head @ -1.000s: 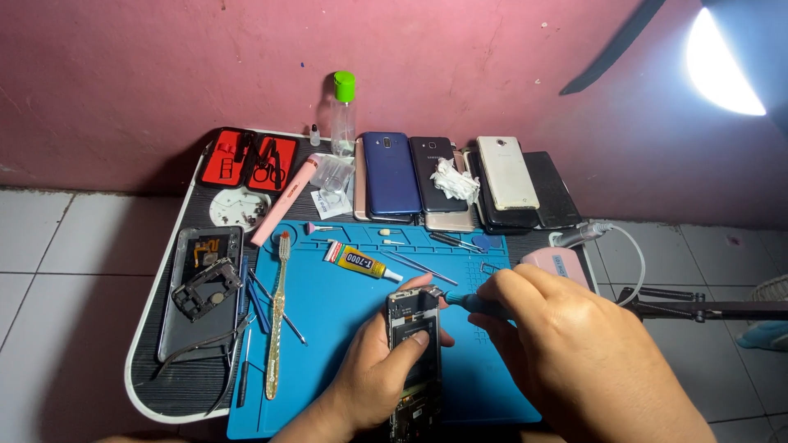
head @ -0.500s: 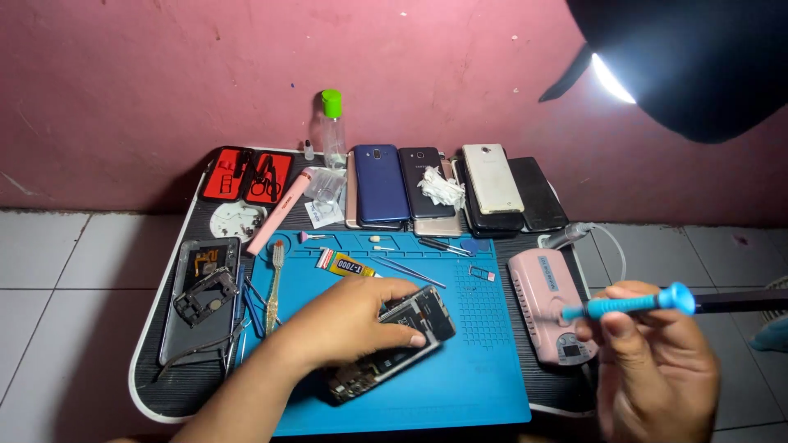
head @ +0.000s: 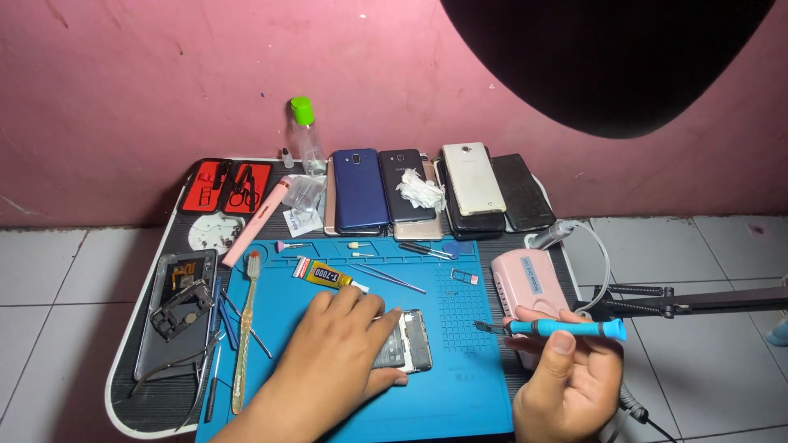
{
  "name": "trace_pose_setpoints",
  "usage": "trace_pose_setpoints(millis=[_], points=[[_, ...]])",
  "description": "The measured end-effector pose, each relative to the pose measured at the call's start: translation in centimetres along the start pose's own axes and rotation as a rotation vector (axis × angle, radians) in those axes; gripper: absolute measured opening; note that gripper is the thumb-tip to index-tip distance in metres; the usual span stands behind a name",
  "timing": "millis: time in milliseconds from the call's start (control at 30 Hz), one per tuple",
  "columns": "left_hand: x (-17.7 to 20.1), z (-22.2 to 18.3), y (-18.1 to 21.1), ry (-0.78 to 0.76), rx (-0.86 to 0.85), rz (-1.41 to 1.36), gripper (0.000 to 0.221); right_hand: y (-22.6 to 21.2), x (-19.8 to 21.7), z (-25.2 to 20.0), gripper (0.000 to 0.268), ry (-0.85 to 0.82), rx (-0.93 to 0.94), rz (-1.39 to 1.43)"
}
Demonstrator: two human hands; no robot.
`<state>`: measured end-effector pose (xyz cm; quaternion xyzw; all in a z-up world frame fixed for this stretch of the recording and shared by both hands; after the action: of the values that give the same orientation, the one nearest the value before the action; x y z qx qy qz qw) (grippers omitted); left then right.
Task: The person uses a screwdriver to remove screws from the back of a disassembled smartphone. They then use a toothbrush to clean the internal components of the phone.
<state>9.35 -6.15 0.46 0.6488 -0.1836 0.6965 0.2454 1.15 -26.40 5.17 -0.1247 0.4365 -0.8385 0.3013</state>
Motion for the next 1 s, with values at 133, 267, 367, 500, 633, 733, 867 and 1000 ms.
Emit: trace_pose_setpoints(millis=[133,267,367,500,633,733,867,1000], points=[[0.8,0.6,1.6,-0.012,0.001,0.060,0.087,-0.1,0.9,-0.1,0.033,0.066,0.010,-0.106],[2.4,3.4,3.6,0.127,-0.036,-0.189,0.067,-0.2,1.0,0.1,0.026,0.067,0.015,-0.082],[2.2,4.6,4.7,0.174,-0.073,-0.223,0.063,-0.6,0.9,0.1,0.024,0.024,0.027,-0.110],[1.2,5.4,5.0,0.170,-0.086,-0.156,0.061,0.3,0.9,0.2,0.026,0.025,0.017,-0.074],[1.3,5.4,5.0,0.204,-0.121,-0.149,0.057,0.6,1.0,0.1,0.026,0.028,0.009,-0.069],[1.3,5.8,5.8,0.222,-0.192,-0.020,0.057,0.6,1.0,0.0,0.027,0.023,0.035,-0.064],[2.2,7.2,5.3,0.292,-0.196,-0.067,0.036,0.2,0.7,0.2,0.027,0.017,0.025,-0.085],[1.7,8.7,3.9,0.420,-0.135,-0.320,0.014,0.1,1.1,0.2,0.024,0.065,-0.019,-0.104]])
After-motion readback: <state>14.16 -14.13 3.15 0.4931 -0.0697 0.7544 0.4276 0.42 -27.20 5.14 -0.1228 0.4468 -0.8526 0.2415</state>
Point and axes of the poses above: each hand's wrist, its own z-axis towards the middle knuckle, its own x-axis out of the back of the hand, y = z × x, the point moved 9 cm from there along z, towards the middle knuckle, and after that the axes turned 11 degrees about x, right-handed, at the moved point
